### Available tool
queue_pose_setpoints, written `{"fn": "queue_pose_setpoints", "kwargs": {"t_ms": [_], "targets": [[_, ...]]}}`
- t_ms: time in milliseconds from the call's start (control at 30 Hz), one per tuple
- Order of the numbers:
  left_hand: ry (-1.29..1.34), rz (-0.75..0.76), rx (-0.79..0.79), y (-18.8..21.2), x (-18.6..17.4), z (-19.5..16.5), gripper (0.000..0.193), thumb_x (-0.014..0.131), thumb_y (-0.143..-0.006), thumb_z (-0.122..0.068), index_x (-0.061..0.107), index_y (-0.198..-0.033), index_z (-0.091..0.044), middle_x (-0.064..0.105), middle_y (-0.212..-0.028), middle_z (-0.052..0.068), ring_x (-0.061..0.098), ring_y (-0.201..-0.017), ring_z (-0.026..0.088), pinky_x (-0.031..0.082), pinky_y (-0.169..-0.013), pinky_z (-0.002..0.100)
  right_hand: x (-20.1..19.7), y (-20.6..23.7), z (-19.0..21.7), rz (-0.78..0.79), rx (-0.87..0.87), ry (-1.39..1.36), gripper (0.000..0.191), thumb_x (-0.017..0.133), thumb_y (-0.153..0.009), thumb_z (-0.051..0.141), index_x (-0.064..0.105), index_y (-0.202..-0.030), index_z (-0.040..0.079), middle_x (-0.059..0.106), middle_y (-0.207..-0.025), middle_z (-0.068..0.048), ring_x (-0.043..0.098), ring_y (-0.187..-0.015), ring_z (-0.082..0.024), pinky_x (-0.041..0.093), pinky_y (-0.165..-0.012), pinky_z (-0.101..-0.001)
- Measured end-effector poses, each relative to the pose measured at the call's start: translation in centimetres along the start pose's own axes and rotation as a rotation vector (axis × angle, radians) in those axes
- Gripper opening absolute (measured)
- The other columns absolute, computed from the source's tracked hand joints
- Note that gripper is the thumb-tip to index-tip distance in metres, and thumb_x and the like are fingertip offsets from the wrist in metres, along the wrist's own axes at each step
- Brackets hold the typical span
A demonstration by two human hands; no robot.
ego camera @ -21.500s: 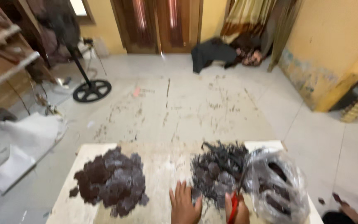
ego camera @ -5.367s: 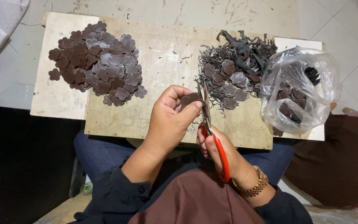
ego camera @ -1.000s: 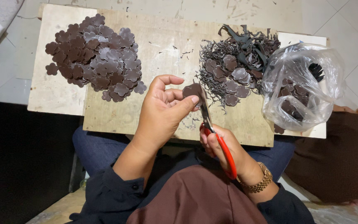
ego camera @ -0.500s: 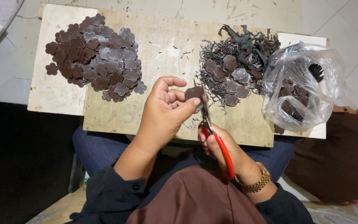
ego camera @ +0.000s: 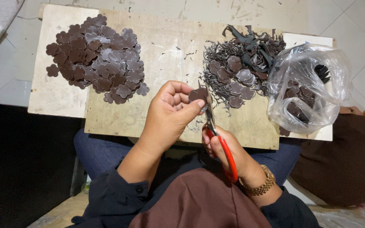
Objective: The person trims the edges of dark brown flower-shaped leather pieces using red-handled scissors. They hold each piece in the left hand and carefully cut around the perimeter, then place the trimmed piece onto a growing pile on the left side of the table.
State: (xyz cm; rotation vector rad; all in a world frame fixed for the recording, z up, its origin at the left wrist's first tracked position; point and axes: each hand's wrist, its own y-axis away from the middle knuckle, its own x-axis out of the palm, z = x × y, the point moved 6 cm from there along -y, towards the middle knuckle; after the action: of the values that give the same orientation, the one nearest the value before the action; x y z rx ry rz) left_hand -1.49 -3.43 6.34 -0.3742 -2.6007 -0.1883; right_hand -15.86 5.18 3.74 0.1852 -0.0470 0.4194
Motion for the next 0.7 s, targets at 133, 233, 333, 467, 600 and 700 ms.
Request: {"fn": "queue_pose_setpoints", "kwargs": {"t_ms": [133, 233, 333, 467, 600, 700], "targets": [[-0.054, 0.029, -0.047, 0.01, 0.18, 0.38, 0.022, 0.071, -0.092, 0.001, 0.057, -0.109, 0.002, 0.07, -0.096, 0.008, 0.068, -0.084, 0.009, 0.058, -0.076, 0.024, 0.18, -0.15, 0.54, 0.021, -0.035, 0.014, 0.066, 0.044, -0.099, 0.071, 0.052, -0.108, 0.006, 0.048, -0.092, 0.0, 0.046, -0.078, -0.009, 0.046, -0.07, -0.024], [-0.052, 0.05, -0.058, 0.05, 0.27, 0.47, 0.018, 0.071, -0.093, 0.0, 0.059, -0.106, 0.002, 0.07, -0.095, 0.007, 0.068, -0.083, 0.009, 0.058, -0.076, 0.024, 0.25, -0.04, 0.68, 0.022, -0.045, 0.015, 0.067, 0.043, -0.099, 0.071, 0.052, -0.107, 0.006, 0.048, -0.092, 0.0, 0.046, -0.079, -0.01, 0.045, -0.071, -0.024], [-0.042, 0.063, -0.062, -0.03, 0.24, 0.46, 0.016, 0.071, -0.093, 0.0, 0.06, -0.104, 0.001, 0.07, -0.093, 0.007, 0.068, -0.083, 0.009, 0.058, -0.076, 0.024, 0.28, 0.07, 0.29, 0.008, -0.009, -0.054, 0.066, 0.044, -0.1, 0.07, 0.052, -0.105, 0.004, 0.047, -0.09, -0.001, 0.044, -0.079, -0.01, 0.044, -0.071, -0.0246], [-0.043, 0.065, -0.065, -0.13, 0.19, 0.56, 0.015, 0.071, -0.093, 0.0, 0.06, -0.103, 0.001, 0.07, -0.093, 0.006, 0.068, -0.082, 0.008, 0.059, -0.076, 0.024, 0.18, 0.21, -0.23, -0.008, 0.028, -0.101, 0.064, 0.045, -0.101, 0.067, 0.051, -0.104, 0.004, 0.046, -0.089, -0.001, 0.042, -0.077, -0.011, 0.043, -0.07, -0.0253], [-0.034, 0.085, -0.078, 0.02, 0.41, 0.77, 0.011, 0.069, -0.095, -0.001, 0.061, -0.103, 0.0, 0.07, -0.094, 0.006, 0.066, -0.08, 0.007, 0.056, -0.074, 0.023, 0.3, 0.04, 0.16, 0.039, -0.042, -0.068, 0.066, 0.045, -0.103, 0.066, 0.051, -0.119, 0.002, 0.049, -0.097, -0.002, 0.046, -0.084, -0.011, 0.046, -0.076, -0.0264], [-0.005, 0.134, -0.115, 0.15, 0.84, 1.0, 0.007, 0.068, -0.095, -0.002, 0.063, -0.1, 0.0, 0.07, -0.091, 0.006, 0.065, -0.077, 0.009, 0.055, -0.071, 0.024, 0.39, 0.14, 0.33, 0.039, -0.056, -0.104, 0.073, 0.046, -0.101, 0.066, 0.046, -0.135, 0.001, 0.051, -0.105, -0.003, 0.048, -0.089, -0.012, 0.047, -0.081, -0.0278]]}}
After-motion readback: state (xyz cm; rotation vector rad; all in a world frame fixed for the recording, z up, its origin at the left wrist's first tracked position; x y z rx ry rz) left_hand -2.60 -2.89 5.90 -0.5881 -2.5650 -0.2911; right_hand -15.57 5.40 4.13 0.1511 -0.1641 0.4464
